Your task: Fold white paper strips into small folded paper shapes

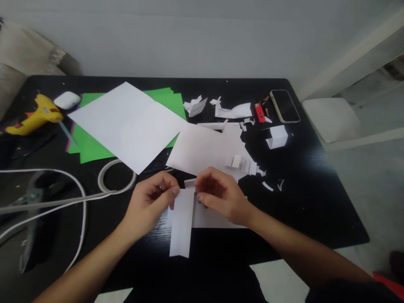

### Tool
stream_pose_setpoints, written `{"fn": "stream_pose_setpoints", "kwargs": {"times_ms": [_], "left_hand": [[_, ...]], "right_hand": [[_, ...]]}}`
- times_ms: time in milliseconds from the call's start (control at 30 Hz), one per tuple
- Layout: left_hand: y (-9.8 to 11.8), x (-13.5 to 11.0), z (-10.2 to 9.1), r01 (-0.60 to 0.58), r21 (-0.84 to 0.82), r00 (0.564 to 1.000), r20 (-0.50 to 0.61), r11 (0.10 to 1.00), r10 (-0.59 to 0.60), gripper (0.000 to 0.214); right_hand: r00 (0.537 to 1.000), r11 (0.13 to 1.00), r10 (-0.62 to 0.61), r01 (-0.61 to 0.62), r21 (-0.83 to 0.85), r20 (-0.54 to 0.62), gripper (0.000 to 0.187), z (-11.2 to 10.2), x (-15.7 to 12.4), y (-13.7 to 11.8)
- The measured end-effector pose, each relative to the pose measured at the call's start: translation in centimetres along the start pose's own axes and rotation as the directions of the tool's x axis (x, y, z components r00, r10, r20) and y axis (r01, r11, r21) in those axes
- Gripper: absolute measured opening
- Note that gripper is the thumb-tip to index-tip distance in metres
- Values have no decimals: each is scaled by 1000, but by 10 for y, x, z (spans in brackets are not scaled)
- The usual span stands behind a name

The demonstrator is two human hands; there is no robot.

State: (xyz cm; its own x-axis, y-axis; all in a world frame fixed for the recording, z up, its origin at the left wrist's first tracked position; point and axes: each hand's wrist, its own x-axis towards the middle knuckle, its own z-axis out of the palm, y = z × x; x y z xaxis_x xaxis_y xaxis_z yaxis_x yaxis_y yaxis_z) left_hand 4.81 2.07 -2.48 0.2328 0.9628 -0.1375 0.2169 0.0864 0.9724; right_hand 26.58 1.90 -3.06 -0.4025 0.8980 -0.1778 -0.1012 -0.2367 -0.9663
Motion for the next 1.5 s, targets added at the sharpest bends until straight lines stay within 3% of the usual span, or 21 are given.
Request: {"fn": "stream_pose_setpoints", "kwargs": {"times_ms": [100,233,467,667,1500], "left_hand": [[-1,0,0,29,-11,1000,-2,1000,-29,20],[-2,0,1,57,-31,998,-4,998,-58,19],[-2,1,1,59,-53,998,7,997,-59,19],[-2,0,1,75,-75,997,12,994,-74,19],[-5,0,2,121,-140,991,77,983,-111,23]], "right_hand": [[996,994,-80,83,-67,45,27,1,-1,-2],[990,988,-102,112,-103,93,24,1,-1,-2],[993,990,-89,96,-103,72,22,0,-1,-2],[988,989,-128,134,-60,89,34,-1,-1,0],[993,990,-116,117,-75,25,20,1,0,2]]}}
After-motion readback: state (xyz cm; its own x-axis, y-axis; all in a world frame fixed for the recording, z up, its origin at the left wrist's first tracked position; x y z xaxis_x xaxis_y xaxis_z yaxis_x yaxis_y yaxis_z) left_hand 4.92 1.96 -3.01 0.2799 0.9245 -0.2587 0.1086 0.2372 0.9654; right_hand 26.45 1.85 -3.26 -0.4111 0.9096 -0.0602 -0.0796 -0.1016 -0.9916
